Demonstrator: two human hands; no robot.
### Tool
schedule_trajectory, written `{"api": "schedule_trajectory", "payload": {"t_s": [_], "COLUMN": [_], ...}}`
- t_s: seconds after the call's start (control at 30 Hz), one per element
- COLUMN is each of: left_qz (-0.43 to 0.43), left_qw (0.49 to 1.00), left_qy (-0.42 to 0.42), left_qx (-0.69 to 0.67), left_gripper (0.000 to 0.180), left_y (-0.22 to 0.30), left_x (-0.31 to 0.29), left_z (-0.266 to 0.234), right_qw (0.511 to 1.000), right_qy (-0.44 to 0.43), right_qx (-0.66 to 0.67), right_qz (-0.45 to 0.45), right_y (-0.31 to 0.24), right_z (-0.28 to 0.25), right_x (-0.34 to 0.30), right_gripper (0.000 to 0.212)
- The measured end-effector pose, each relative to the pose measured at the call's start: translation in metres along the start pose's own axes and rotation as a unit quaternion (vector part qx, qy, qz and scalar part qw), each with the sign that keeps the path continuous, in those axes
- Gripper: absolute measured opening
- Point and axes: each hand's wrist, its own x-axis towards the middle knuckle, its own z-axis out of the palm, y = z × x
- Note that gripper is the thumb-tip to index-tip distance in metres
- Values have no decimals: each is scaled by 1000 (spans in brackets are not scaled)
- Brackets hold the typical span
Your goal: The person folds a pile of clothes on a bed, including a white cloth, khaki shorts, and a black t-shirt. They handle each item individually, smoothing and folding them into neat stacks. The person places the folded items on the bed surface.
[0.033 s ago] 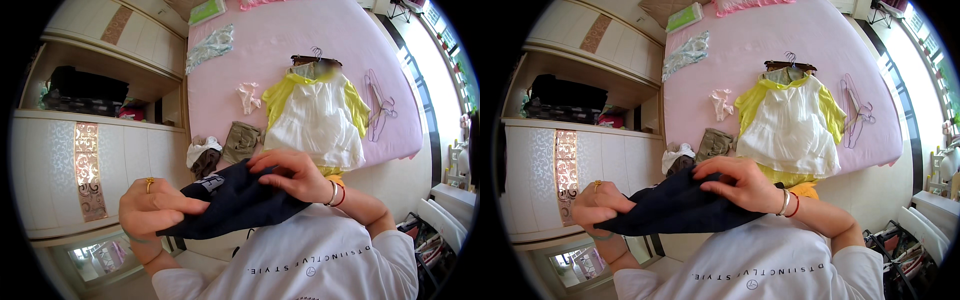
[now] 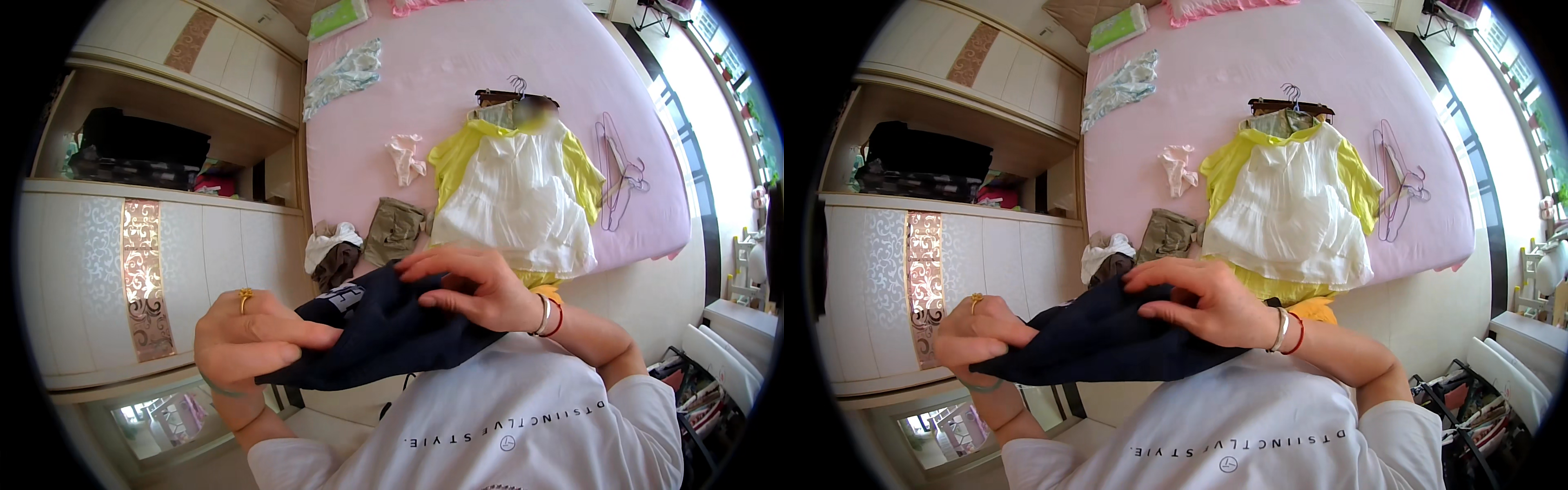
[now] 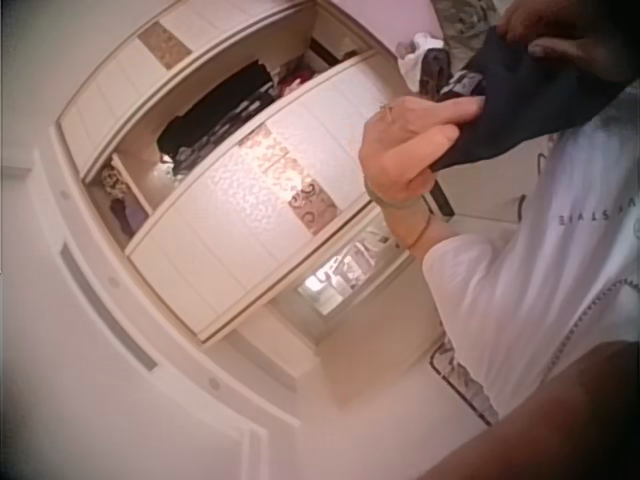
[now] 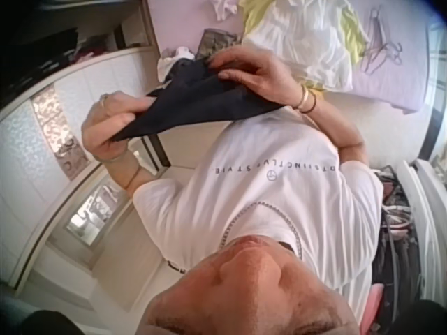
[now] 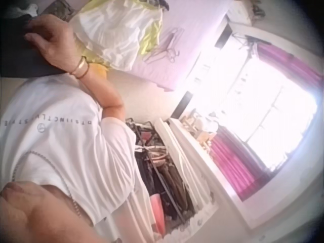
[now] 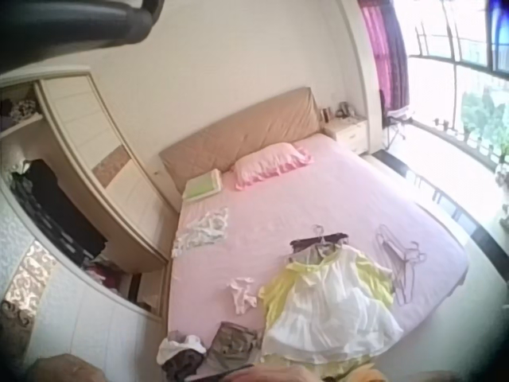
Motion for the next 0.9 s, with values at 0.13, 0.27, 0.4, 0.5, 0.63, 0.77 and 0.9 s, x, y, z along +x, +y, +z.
{"api": "schedule_trajectory", "payload": {"t_s": [0.13,0.27,0.4,0.5,0.63,0.77,0.9], "left_qz": [-33,-42,-48,-38,-33,-20,-17], "left_qw": [999,999,999,999,999,998,999], "left_qy": [11,3,-6,17,32,-6,17], "left_qx": [-4,14,25,4,26,53,27], "left_gripper": [6,6,7,7,8,11,13], "left_y": [5,3,4,5,9,2,6], "left_x": [1,3,4,-2,-5,0,-2], "left_z": [3,0,0,-1,-7,-9,-1], "right_qw": [996,989,984,991,996,996,993], "right_qy": [-77,-145,-156,-119,-84,-50,-59], "right_qx": [-3,-23,-54,-50,29,-2,-103], "right_qz": [38,-6,-72,-41,23,72,-7], "right_y": [-12,-11,-9,-25,-22,-26,-30], "right_z": [-1,4,8,-10,-21,-4,-3], "right_x": [9,19,21,15,4,8,13], "right_gripper": [33,32,25,20,16,29,42]}}
